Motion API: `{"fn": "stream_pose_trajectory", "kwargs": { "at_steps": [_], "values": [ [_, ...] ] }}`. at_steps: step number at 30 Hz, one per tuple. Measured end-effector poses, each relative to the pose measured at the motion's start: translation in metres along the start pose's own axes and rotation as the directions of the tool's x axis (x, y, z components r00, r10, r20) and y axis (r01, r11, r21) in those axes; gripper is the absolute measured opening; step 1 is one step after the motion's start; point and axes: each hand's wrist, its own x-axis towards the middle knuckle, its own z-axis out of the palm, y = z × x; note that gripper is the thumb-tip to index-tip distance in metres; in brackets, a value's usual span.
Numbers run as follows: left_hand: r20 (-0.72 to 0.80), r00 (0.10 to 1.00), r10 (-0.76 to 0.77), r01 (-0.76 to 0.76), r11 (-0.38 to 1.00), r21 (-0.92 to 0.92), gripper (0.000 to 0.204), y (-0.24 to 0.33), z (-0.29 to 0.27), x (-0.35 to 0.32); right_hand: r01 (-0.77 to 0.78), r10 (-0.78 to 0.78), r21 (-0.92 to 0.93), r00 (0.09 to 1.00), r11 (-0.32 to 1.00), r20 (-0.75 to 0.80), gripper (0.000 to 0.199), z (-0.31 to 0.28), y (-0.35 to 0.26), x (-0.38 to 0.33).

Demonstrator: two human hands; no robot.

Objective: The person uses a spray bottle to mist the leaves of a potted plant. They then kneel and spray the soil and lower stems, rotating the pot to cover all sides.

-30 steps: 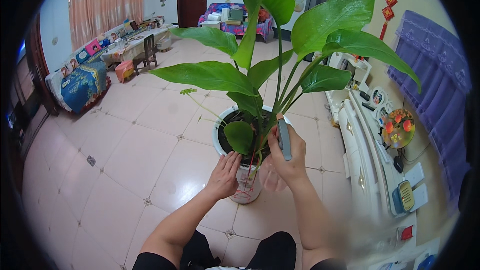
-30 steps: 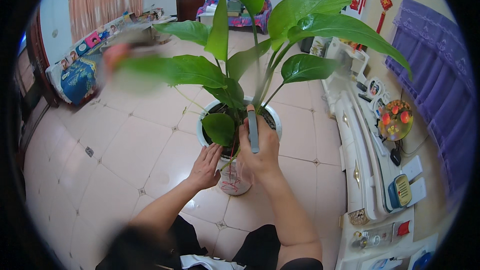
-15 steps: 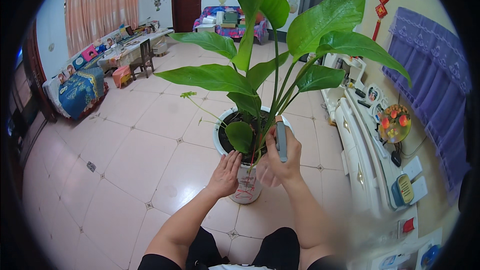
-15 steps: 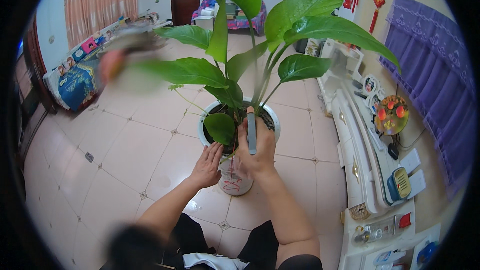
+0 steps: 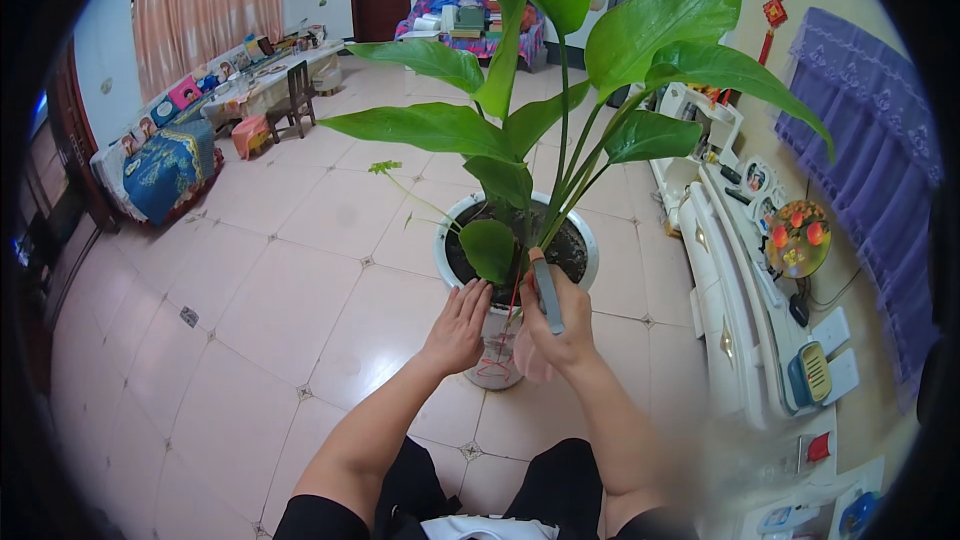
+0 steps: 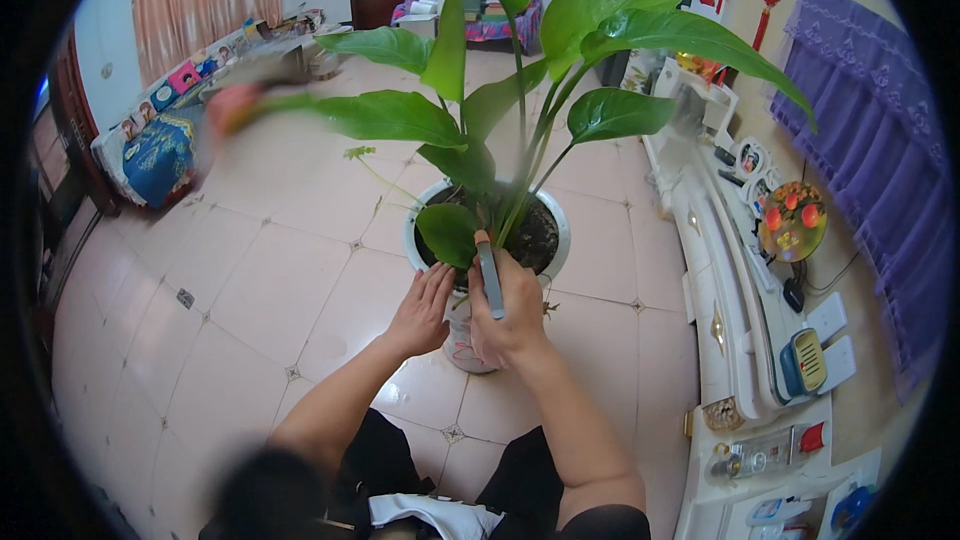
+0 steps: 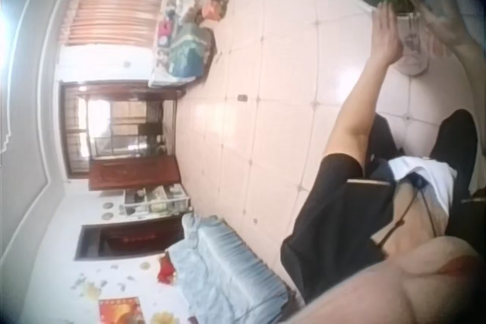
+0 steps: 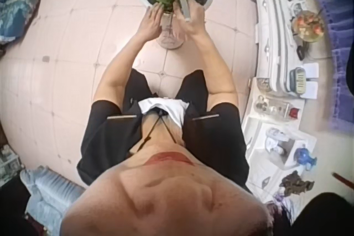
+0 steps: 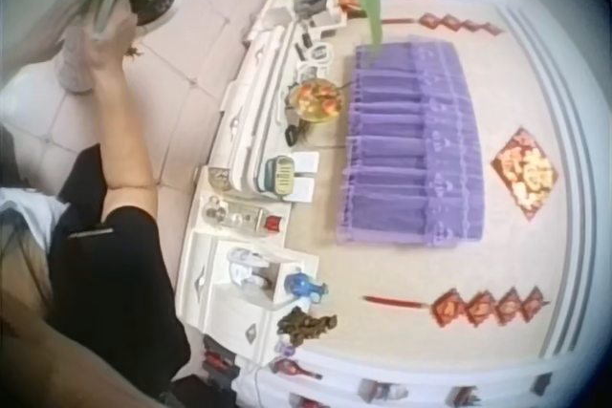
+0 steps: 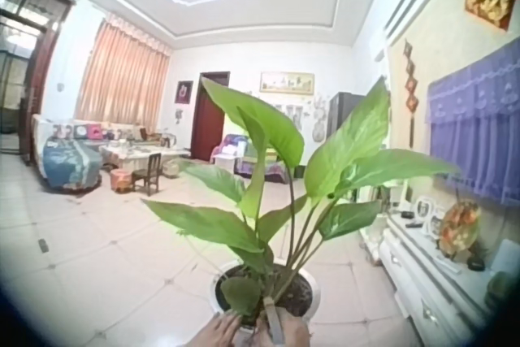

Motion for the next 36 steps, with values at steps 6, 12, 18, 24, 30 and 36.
{"fn": "stream_pose_trajectory", "kwargs": {
  "at_steps": [6, 12, 18, 24, 30, 36],
  "values": [
    [0.013, 1.000, 0.001, -0.001, 1.000, -0.002, 0.077, 0.000, 0.000, -0.001, 0.051, -0.052, -0.017, 0.997, 0.999, -0.056, 0.016, 0.003, 0.009, -0.015],
    [0.039, 0.999, -0.002, 0.002, 1.000, -0.013, 0.078, 0.000, -0.001, 0.000, -0.054, 0.053, -0.032, 0.998, 0.998, -0.037, 0.016, -0.005, 0.003, -0.024],
    [0.049, 0.999, -0.011, 0.011, 1.000, 0.011, 0.079, -0.002, 0.000, 0.000, -0.009, 0.009, -0.003, 0.995, 1.000, -0.100, 0.018, -0.028, 0.001, -0.023],
    [0.068, 0.998, -0.013, 0.013, 1.000, 0.006, 0.079, -0.001, 0.002, 0.000, -0.130, 0.132, 0.024, 0.986, 0.991, -0.101, 0.014, -0.032, 0.024, -0.032],
    [0.069, 0.997, 0.014, -0.018, 0.999, 0.049, 0.087, -0.001, 0.005, 0.002, -0.144, 0.149, 0.057, 0.985, 0.988, -0.086, 0.012, -0.039, 0.052, -0.021],
    [0.065, 0.998, 0.006, -0.011, 0.997, 0.073, 0.089, -0.004, 0.006, -0.002, -0.053, 0.074, 0.174, 0.991, 0.983, -0.111, 0.013, -0.056, 0.062, 0.002]
  ]
}}
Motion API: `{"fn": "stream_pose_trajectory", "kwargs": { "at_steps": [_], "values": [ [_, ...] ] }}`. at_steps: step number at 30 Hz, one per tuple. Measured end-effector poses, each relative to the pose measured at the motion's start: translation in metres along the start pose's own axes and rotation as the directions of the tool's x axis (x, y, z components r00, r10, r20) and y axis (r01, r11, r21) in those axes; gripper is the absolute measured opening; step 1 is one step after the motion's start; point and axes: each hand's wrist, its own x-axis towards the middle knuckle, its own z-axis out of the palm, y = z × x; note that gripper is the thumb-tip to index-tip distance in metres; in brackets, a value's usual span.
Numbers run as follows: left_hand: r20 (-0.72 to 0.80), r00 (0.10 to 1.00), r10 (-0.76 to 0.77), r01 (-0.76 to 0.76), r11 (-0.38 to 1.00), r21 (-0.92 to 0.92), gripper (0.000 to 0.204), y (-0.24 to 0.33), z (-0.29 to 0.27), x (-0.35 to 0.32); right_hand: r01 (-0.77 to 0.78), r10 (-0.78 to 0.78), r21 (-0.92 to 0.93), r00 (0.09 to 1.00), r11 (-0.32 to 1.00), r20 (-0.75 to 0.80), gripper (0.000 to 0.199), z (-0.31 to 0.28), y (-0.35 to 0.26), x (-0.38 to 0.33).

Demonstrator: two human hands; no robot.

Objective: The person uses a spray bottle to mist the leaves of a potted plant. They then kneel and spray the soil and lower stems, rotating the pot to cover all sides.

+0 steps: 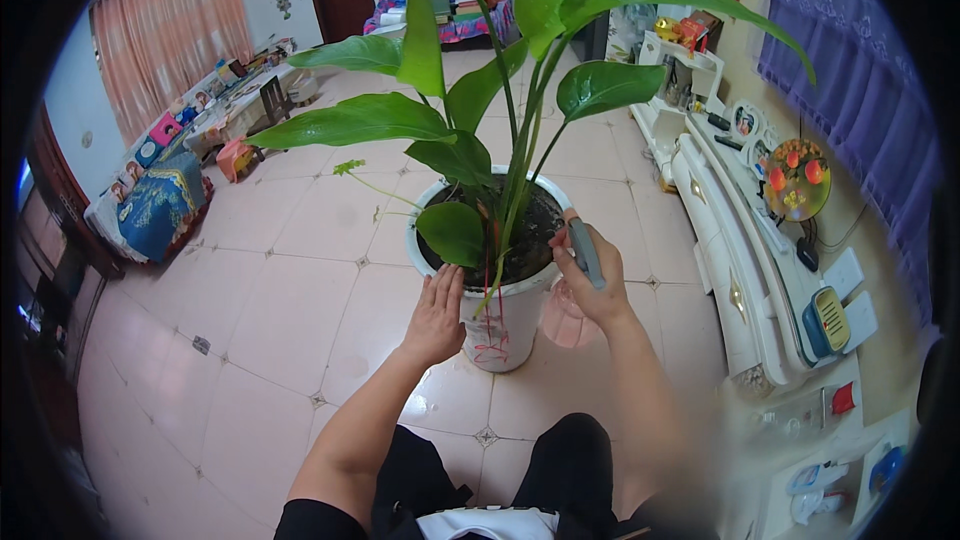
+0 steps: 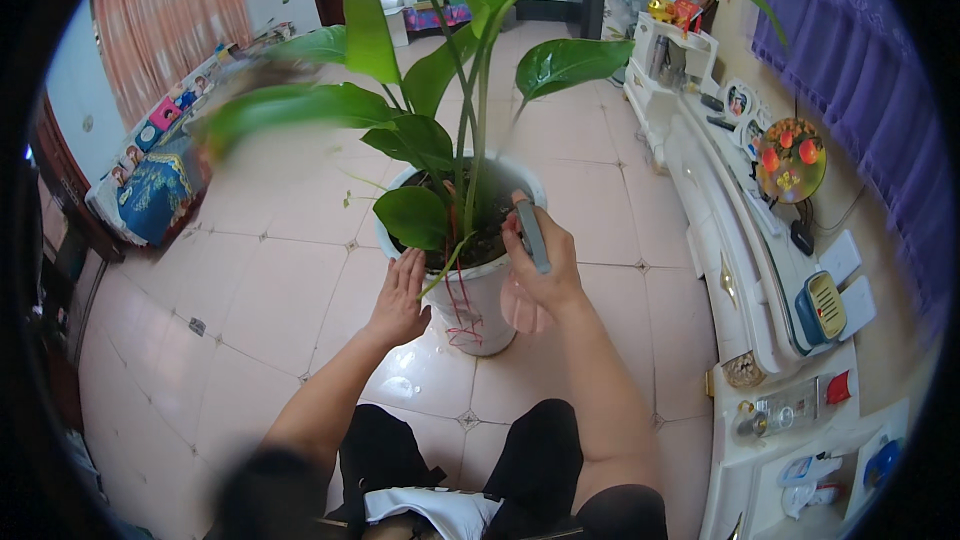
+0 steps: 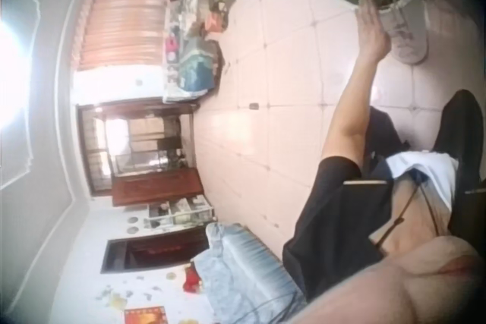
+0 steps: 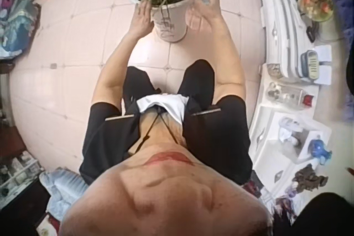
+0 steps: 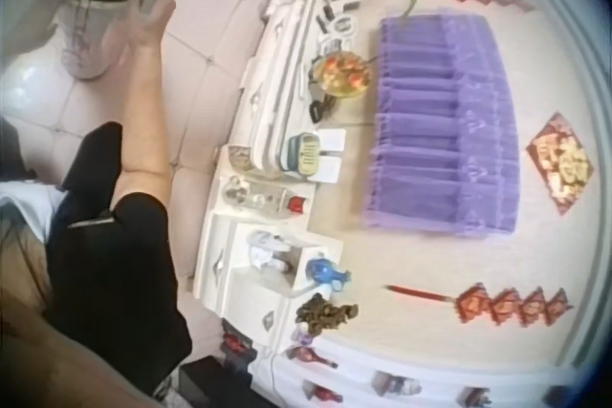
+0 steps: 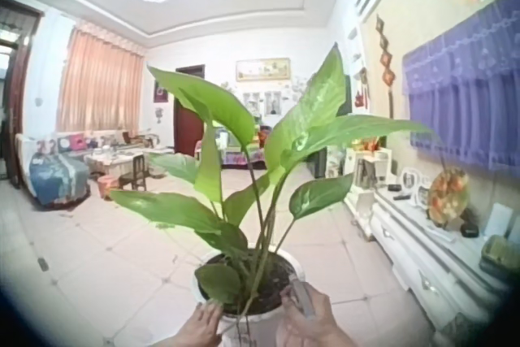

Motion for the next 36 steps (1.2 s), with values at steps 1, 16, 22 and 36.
{"fn": "stream_pose_trajectory", "kwargs": {
  "at_steps": [1, 16, 22, 36],
  "values": [
    [-0.002, 1.000, -0.003, 0.003, 1.000, -0.014, 0.086, 0.003, 0.000, 0.002, -0.029, 0.033, -0.078, 0.998, 0.997, 0.053, 0.014, -0.003, 0.011, 0.002],
    [0.027, 1.000, -0.014, 0.014, 1.000, -0.019, 0.082, 0.009, -0.009, 0.005, -0.238, 0.296, -0.294, 0.939, 0.926, 0.173, 0.019, -0.009, 0.048, -0.005],
    [0.053, 0.998, -0.018, 0.018, 1.000, -0.004, 0.083, 0.008, -0.008, 0.006, -0.260, 0.325, -0.324, 0.932, 0.909, 0.163, 0.019, -0.007, 0.052, -0.005],
    [0.067, 0.997, -0.029, 0.029, 1.000, -0.007, 0.085, 0.008, -0.010, 0.002, -0.207, 0.230, -0.185, 0.967, 0.961, 0.112, 0.017, -0.009, 0.036, -0.012]
  ]
}}
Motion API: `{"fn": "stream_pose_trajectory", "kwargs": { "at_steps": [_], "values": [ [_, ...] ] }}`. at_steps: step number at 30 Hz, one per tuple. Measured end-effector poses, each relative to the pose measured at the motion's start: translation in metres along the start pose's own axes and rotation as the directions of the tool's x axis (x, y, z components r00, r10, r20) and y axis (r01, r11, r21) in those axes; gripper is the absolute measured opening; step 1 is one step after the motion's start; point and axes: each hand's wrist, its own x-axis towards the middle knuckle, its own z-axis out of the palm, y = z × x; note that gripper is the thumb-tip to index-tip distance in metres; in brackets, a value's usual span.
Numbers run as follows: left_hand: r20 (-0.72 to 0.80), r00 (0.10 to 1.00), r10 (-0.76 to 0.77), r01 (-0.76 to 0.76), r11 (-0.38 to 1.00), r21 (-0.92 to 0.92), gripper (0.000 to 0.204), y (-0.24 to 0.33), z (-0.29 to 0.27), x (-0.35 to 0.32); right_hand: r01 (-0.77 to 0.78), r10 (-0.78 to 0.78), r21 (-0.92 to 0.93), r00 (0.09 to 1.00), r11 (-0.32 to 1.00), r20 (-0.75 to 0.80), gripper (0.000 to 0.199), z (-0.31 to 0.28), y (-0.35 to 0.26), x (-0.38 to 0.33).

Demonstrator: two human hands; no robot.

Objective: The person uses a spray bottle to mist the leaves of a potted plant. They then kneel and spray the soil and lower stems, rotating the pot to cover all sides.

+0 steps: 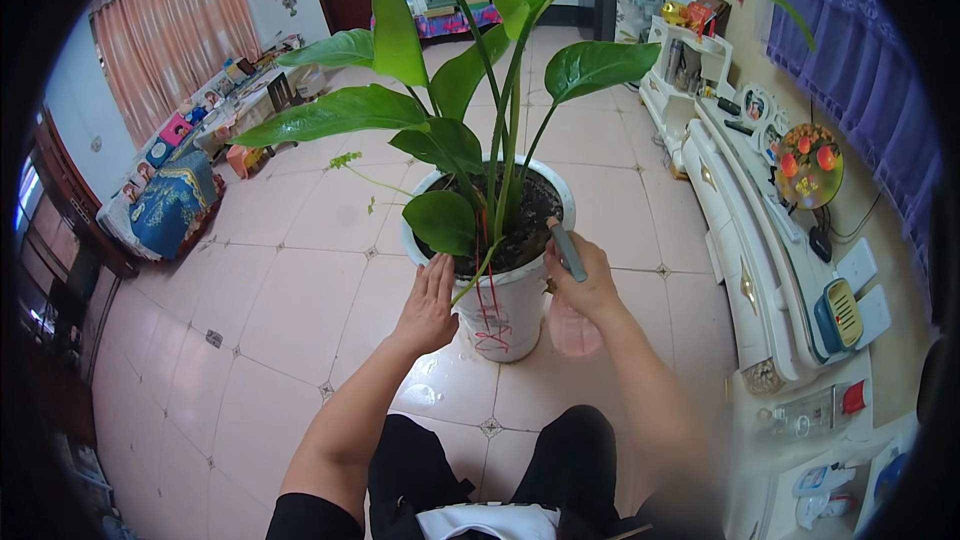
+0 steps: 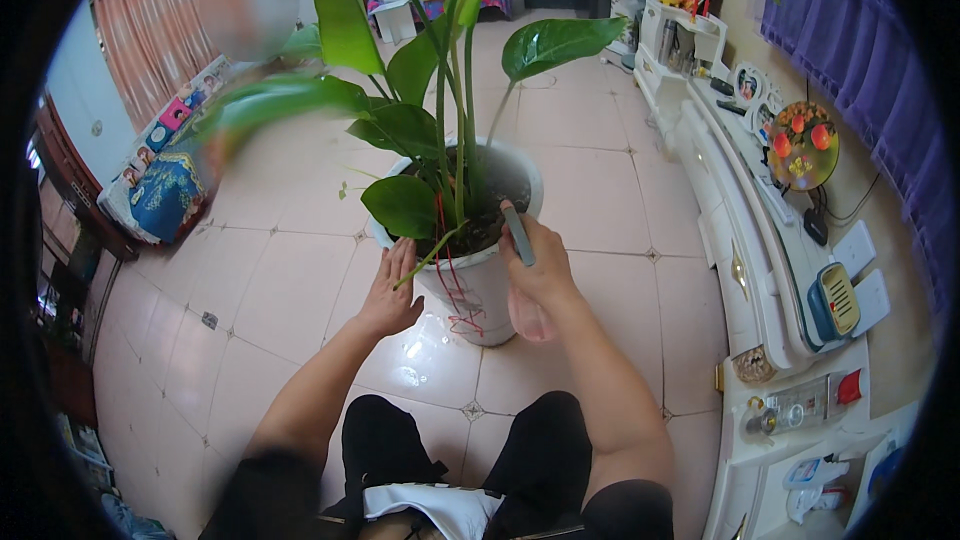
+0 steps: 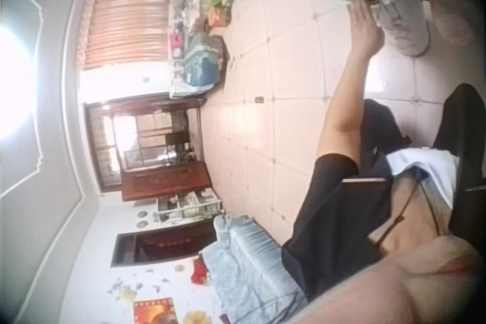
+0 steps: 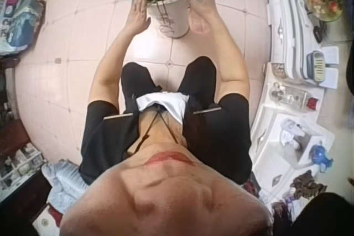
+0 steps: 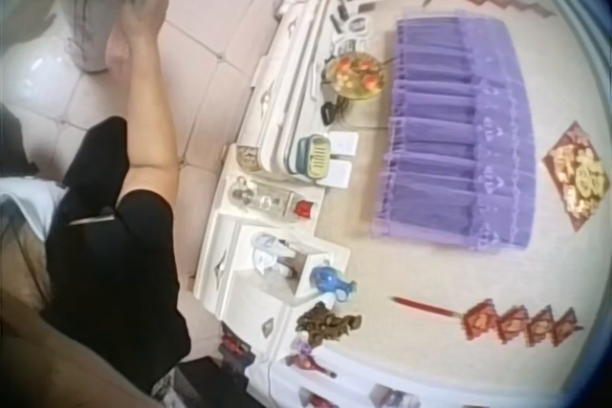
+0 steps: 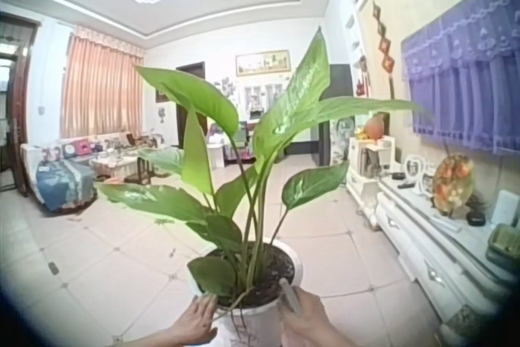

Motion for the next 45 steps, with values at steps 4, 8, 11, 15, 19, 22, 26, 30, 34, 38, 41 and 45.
{"fn": "stream_pose_trajectory", "kwargs": {
  "at_steps": [4, 8, 11, 15, 19, 22, 26, 30, 34, 38, 41, 45],
  "values": [
    [-0.005, 1.000, 0.007, -0.007, 1.000, 0.003, 0.086, 0.003, -0.002, 0.004, 0.018, -0.017, -0.054, 1.000, 0.998, 0.019, 0.015, 0.001, 0.013, 0.003],
    [-0.008, 1.000, 0.021, -0.021, 1.000, 0.006, 0.085, 0.003, -0.002, 0.005, 0.067, -0.067, -0.038, 0.998, 0.997, -0.015, 0.016, -0.009, -0.003, 0.008],
    [-0.020, 1.000, 0.007, -0.007, 1.000, 0.007, 0.084, -0.001, -0.001, -0.002, 0.152, -0.151, 0.022, 0.987, 0.988, -0.064, 0.016, -0.015, -0.023, 0.023],
    [-0.011, 1.000, 0.019, -0.019, 1.000, 0.003, 0.084, 0.002, -0.001, 0.004, 0.119, -0.121, -0.123, 0.993, 0.985, -0.011, 0.016, -0.026, -0.030, 0.036],
    [-0.009, 1.000, 0.016, -0.016, 1.000, 0.014, 0.084, 0.001, -0.003, 0.001, 0.261, -0.262, -0.018, 0.963, 0.965, -0.064, 0.016, -0.036, -0.045, 0.049],
    [-0.012, 1.000, 0.025, -0.025, 1.000, 0.012, 0.085, 0.000, 0.000, 0.002, 0.288, -0.287, 0.004, 0.954, 0.958, -0.090, 0.015, -0.039, -0.051, 0.056],
    [0.009, 1.000, 0.016, -0.016, 1.000, 0.018, 0.085, -0.001, -0.003, 0.002, 0.330, -0.332, -0.055, 0.943, 0.942, -0.027, 0.014, -0.037, -0.051, 0.056],
    [0.004, 1.000, -0.003, 0.002, 1.000, 0.014, 0.084, -0.001, -0.001, -0.001, 0.424, -0.416, 0.099, 0.905, 0.900, -0.092, 0.013, -0.044, -0.088, 0.065],
    [-0.010, 1.000, 0.022, -0.022, 1.000, 0.012, 0.084, -0.001, -0.001, 0.004, 0.411, -0.412, -0.028, 0.909, 0.911, -0.058, 0.011, -0.043, -0.092, 0.069],
    [-0.009, 1.000, 0.014, -0.014, 1.000, 0.014, 0.082, -0.002, -0.003, 0.000, 0.431, -0.432, -0.031, 0.896, 0.902, -0.101, 0.010, -0.042, -0.105, 0.061],
    [-0.017, 1.000, 0.008, -0.007, 1.000, 0.023, 0.080, -0.005, -0.005, -0.004, 0.461, -0.459, -0.015, 0.881, 0.888, -0.116, 0.010, -0.037, -0.125, 0.056],
    [-0.037, 0.999, 0.021, -0.021, 1.000, -0.012, 0.079, -0.002, 0.000, 0.001, 0.382, -0.389, -0.115, 0.920, 0.917, -0.043, 0.012, -0.027, -0.107, 0.046]
  ]
}}
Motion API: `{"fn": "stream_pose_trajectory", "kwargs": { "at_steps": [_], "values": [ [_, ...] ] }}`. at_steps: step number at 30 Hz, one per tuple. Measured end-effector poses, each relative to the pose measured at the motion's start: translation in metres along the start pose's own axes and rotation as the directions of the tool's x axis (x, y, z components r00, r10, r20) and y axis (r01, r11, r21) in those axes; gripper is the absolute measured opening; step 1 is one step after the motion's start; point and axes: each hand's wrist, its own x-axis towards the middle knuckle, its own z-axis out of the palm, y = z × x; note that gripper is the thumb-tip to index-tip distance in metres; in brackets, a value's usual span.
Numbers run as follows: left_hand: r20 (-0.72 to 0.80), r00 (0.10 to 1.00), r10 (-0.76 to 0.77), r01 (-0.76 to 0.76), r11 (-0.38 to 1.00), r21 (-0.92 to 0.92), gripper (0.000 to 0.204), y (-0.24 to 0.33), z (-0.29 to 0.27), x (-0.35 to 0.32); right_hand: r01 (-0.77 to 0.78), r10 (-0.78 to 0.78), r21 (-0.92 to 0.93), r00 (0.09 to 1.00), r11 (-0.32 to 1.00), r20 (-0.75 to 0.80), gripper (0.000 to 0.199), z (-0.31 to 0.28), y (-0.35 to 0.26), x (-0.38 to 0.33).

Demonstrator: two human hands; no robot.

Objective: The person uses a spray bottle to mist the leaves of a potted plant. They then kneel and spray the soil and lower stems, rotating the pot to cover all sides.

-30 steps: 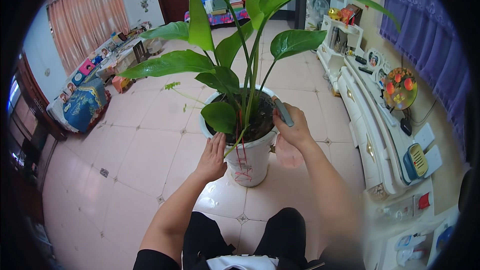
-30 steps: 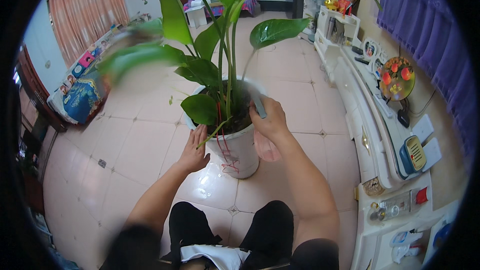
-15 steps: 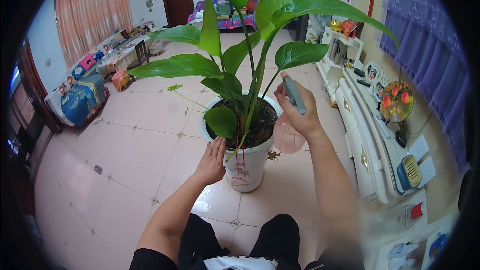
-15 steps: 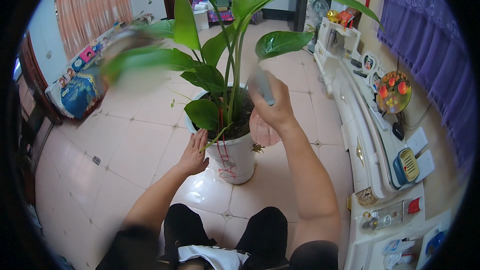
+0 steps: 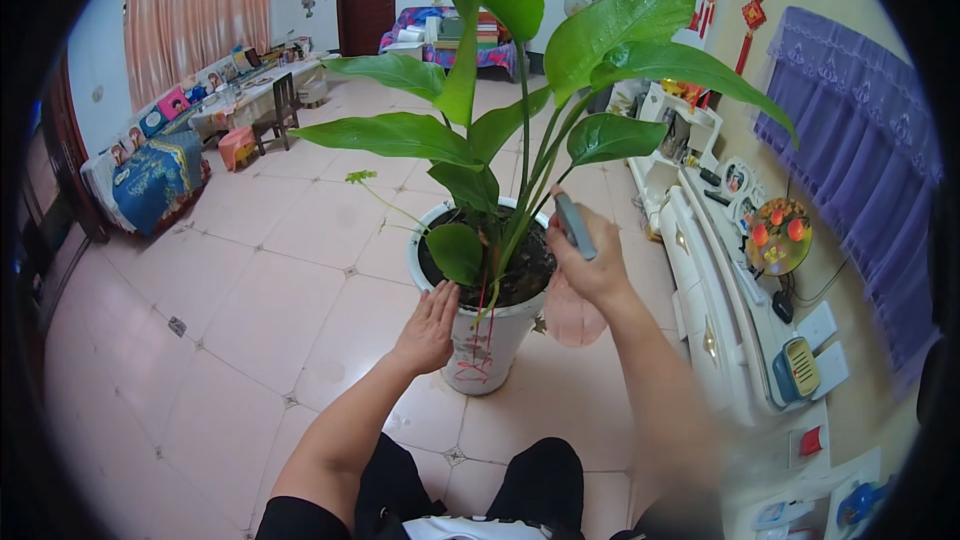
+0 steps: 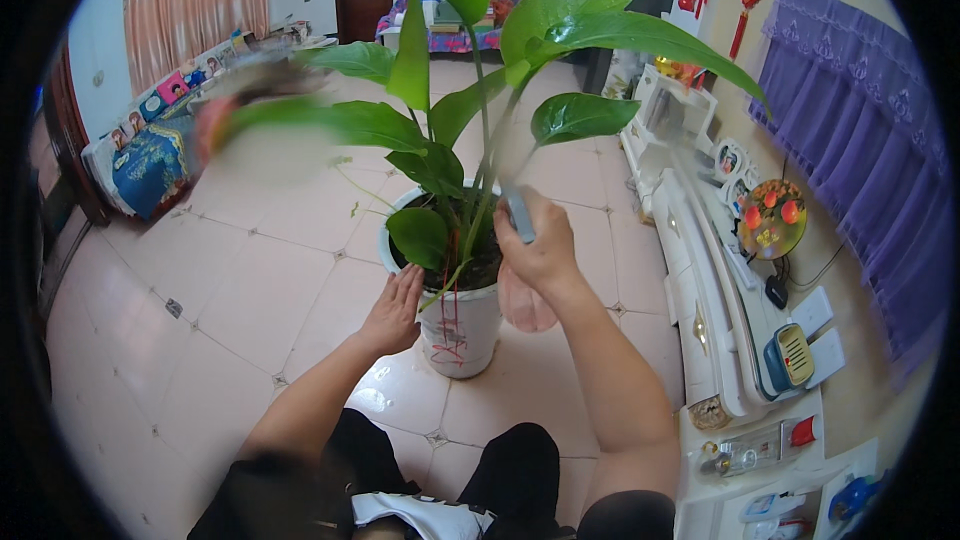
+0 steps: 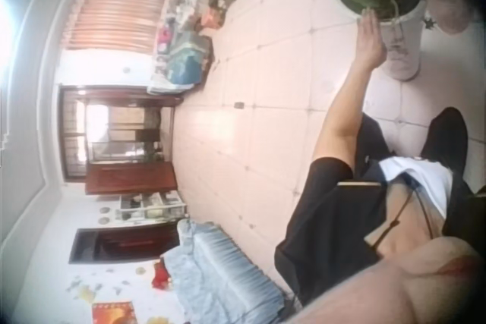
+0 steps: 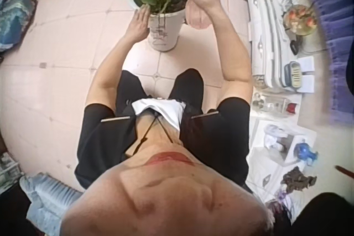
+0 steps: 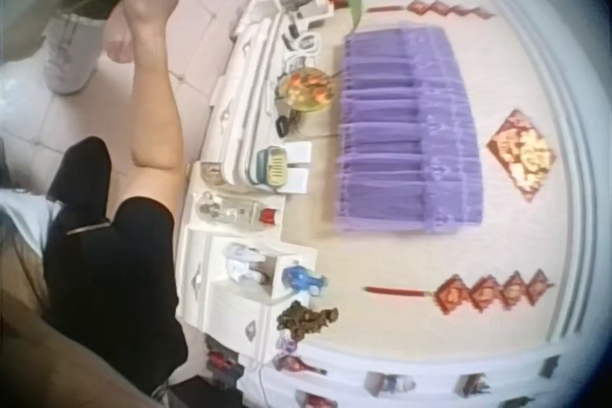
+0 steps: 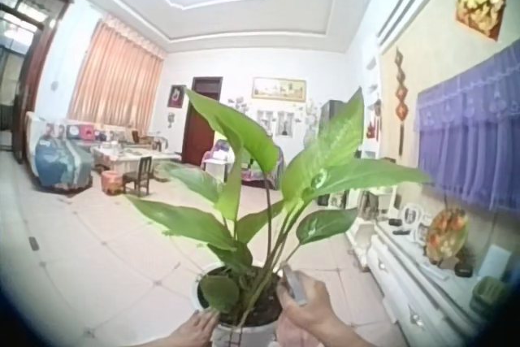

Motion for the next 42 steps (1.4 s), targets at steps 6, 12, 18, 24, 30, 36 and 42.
{"fn": "stream_pose_trajectory", "kwargs": {
  "at_steps": [6, 12, 18, 24, 30, 36, 42],
  "values": [
    [-0.043, 0.999, -0.006, 0.005, 0.999, -0.034, 0.078, -0.002, 0.000, -0.006, 0.010, -0.011, -0.092, 1.000, 0.996, -0.012, 0.014, 0.008, -0.054, 0.003],
    [-0.045, 0.999, 0.006, -0.008, 0.998, -0.056, 0.079, -0.003, 0.000, -0.005, -0.020, 0.034, -0.122, 0.993, 0.992, 0.114, 0.026, 0.033, -0.046, -0.016],
    [-0.039, 0.999, 0.004, -0.008, 0.996, -0.085, 0.081, -0.004, 0.000, -0.005, -0.015, 0.018, -0.023, 0.992, 1.000, 0.126, 0.032, 0.050, -0.059, -0.010],
    [-0.070, 0.997, 0.027, -0.034, 0.994, -0.104, 0.083, -0.009, -0.001, -0.009, 0.006, 0.001, -0.057, 0.993, 0.998, 0.121, 0.034, 0.060, -0.064, -0.020],
    [-0.096, 0.994, 0.055, -0.062, 0.995, -0.077, 0.081, -0.008, 0.001, -0.005, -0.073, 0.086, -0.095, 0.987, 0.993, 0.137, 0.024, 0.055, -0.039, -0.043],
    [-0.124, 0.991, 0.050, -0.061, 0.995, -0.081, 0.079, -0.010, 0.003, -0.009, -0.154, 0.155, -0.007, 0.986, 0.988, 0.062, 0.011, 0.042, -0.028, -0.056],
    [-0.128, 0.990, 0.061, -0.069, 0.996, -0.062, 0.079, -0.010, 0.007, -0.008, -0.333, 0.339, -0.077, 0.938, 0.940, 0.071, 0.009, 0.060, 0.002, -0.097]
  ]
}}
